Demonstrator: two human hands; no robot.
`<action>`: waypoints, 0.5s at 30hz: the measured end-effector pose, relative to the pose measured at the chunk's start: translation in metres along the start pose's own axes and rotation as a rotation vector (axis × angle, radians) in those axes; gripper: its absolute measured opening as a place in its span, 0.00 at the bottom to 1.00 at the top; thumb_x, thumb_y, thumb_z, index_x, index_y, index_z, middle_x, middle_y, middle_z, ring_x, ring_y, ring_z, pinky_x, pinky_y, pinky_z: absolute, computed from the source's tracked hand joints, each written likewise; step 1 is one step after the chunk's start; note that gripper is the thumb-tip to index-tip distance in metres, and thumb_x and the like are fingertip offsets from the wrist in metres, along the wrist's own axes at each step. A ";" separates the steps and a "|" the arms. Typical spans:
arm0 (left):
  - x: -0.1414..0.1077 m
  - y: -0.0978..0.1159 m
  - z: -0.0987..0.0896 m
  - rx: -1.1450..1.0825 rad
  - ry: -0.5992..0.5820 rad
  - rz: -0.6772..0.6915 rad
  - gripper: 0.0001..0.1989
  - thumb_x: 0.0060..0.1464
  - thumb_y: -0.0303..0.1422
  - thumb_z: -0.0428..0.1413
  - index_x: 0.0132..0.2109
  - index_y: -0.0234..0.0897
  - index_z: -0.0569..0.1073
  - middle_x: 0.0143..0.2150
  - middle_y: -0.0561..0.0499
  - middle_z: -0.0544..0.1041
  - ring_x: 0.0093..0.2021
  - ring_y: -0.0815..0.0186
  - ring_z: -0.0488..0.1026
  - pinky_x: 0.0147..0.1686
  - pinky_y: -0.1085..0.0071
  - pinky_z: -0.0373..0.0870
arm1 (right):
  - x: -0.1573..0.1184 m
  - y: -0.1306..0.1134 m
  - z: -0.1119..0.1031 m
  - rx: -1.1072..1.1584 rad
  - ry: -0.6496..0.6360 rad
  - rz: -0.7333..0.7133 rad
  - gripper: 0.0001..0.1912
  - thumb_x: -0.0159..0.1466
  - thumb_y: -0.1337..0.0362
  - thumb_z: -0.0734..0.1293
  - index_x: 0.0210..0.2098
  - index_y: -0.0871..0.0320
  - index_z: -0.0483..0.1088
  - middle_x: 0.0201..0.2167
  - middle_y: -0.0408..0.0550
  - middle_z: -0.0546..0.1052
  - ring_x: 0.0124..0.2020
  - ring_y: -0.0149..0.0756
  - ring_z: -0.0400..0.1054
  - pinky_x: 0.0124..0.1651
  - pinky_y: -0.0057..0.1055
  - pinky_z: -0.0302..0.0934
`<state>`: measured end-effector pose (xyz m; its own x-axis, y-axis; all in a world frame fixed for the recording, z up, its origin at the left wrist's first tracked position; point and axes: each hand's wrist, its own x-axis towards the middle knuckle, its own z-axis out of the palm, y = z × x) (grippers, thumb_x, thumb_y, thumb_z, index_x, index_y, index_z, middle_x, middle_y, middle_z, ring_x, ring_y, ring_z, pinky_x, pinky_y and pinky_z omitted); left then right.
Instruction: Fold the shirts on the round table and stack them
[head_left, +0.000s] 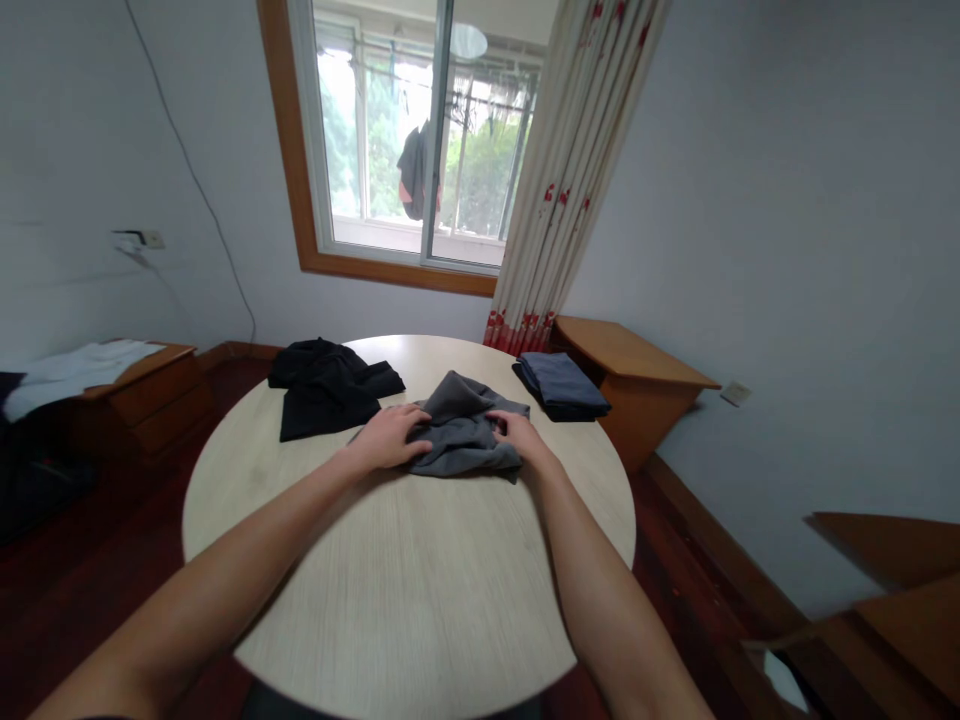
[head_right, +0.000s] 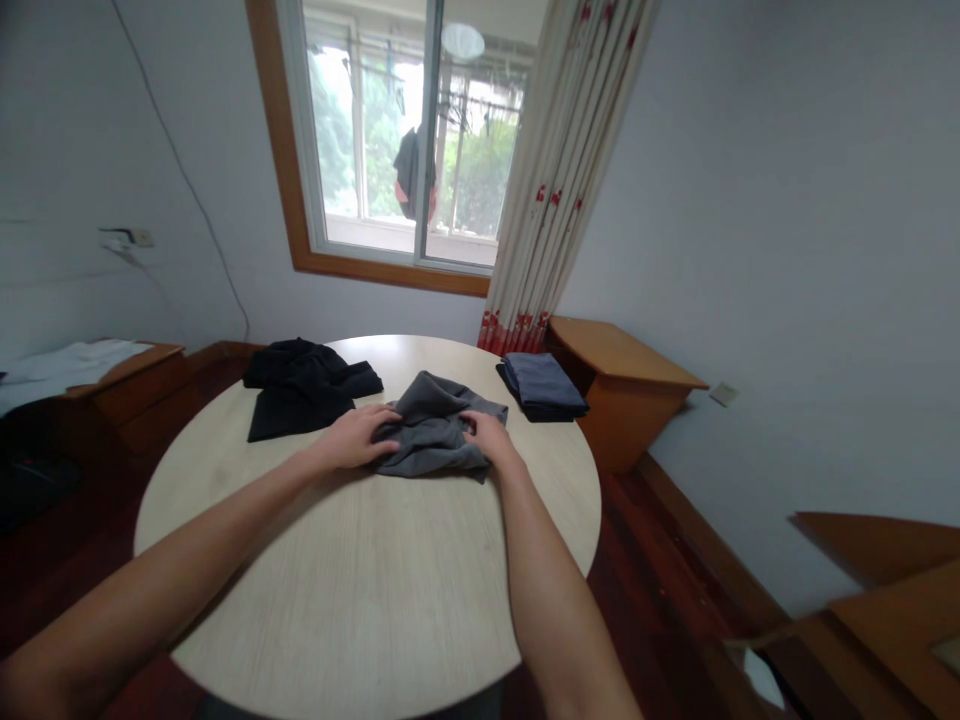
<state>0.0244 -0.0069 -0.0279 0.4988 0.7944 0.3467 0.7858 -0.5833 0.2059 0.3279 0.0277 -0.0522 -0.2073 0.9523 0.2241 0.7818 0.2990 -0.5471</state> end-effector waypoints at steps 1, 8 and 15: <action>-0.001 0.007 0.004 0.026 -0.044 0.017 0.27 0.57 0.46 0.58 0.60 0.42 0.73 0.61 0.43 0.73 0.60 0.50 0.70 0.58 0.55 0.66 | 0.000 -0.005 0.004 0.006 -0.047 -0.041 0.18 0.56 0.67 0.68 0.46 0.60 0.79 0.33 0.49 0.80 0.33 0.38 0.73 0.38 0.31 0.64; 0.001 0.003 0.013 0.084 -0.135 -0.011 0.15 0.63 0.41 0.51 0.47 0.40 0.79 0.45 0.42 0.79 0.46 0.52 0.77 0.44 0.60 0.70 | -0.009 -0.022 -0.015 0.221 0.236 -0.139 0.13 0.58 0.56 0.65 0.30 0.59 0.77 0.27 0.47 0.77 0.29 0.36 0.68 0.35 0.32 0.62; 0.001 -0.013 -0.041 -0.539 0.423 -0.018 0.15 0.59 0.45 0.54 0.32 0.40 0.76 0.33 0.49 0.77 0.35 0.61 0.73 0.37 0.66 0.69 | -0.015 -0.033 -0.038 0.598 0.561 -0.064 0.22 0.55 0.44 0.71 0.32 0.59 0.76 0.25 0.48 0.77 0.27 0.40 0.70 0.33 0.36 0.67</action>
<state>-0.0005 -0.0052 0.0072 0.2151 0.7342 0.6439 0.4459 -0.6605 0.6041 0.3279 0.0011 -0.0071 0.2077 0.8070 0.5528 0.3004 0.4852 -0.8212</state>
